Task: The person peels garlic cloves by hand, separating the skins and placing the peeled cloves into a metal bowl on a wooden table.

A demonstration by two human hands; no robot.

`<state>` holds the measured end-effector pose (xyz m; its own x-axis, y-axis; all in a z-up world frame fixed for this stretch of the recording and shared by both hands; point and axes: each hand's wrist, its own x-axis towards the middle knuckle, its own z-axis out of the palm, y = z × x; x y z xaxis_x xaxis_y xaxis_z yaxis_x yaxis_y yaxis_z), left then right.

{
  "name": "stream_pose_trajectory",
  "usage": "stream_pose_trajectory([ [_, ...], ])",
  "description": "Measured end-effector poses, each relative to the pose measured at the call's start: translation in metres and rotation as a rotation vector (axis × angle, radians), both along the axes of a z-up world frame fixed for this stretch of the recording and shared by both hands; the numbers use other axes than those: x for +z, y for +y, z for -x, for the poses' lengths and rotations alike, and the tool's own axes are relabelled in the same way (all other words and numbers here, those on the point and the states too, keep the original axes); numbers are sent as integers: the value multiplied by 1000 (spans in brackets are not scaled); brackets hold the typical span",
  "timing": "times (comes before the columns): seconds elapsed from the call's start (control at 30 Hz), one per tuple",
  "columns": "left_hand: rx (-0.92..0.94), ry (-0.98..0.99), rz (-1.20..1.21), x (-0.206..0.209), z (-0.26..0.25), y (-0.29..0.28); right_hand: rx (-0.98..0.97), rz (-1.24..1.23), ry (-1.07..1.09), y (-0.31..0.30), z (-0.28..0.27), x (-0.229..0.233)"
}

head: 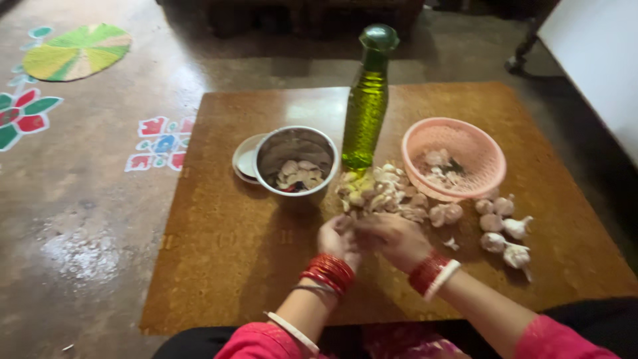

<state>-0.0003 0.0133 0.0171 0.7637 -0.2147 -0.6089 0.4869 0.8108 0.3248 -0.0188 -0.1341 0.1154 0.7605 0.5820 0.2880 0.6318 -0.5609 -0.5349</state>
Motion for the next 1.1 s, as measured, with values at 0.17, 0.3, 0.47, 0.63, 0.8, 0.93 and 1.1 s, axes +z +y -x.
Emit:
stream_pose_trajectory([
  [0.17, -30, 40, 79, 46, 12, -6, -148, 171, -477, -40, -21, 13],
  [0.3, -110, -254, -374, -20, -20, -3, -420, 176, -217, -79, -96, 51],
  [0.47, 74, -182, -1093, -84, -38, 29, -444, 183, -334, -74, -90, 34],
  [0.63, 198, -20, -1101, -115, -41, 51, -39, 246, -463, -16, -8, -32],
  [0.8, 272, -40, -999, -96, -39, 76, 359, 260, -190, 56, 72, -59],
  [0.93, 142, -14, -1022, -58, -18, 84, 385, 337, -49, 76, 79, -70],
  [1.1, 121, -27, -828, -36, -5, 77, 158, 578, -186, 34, 40, -84],
])
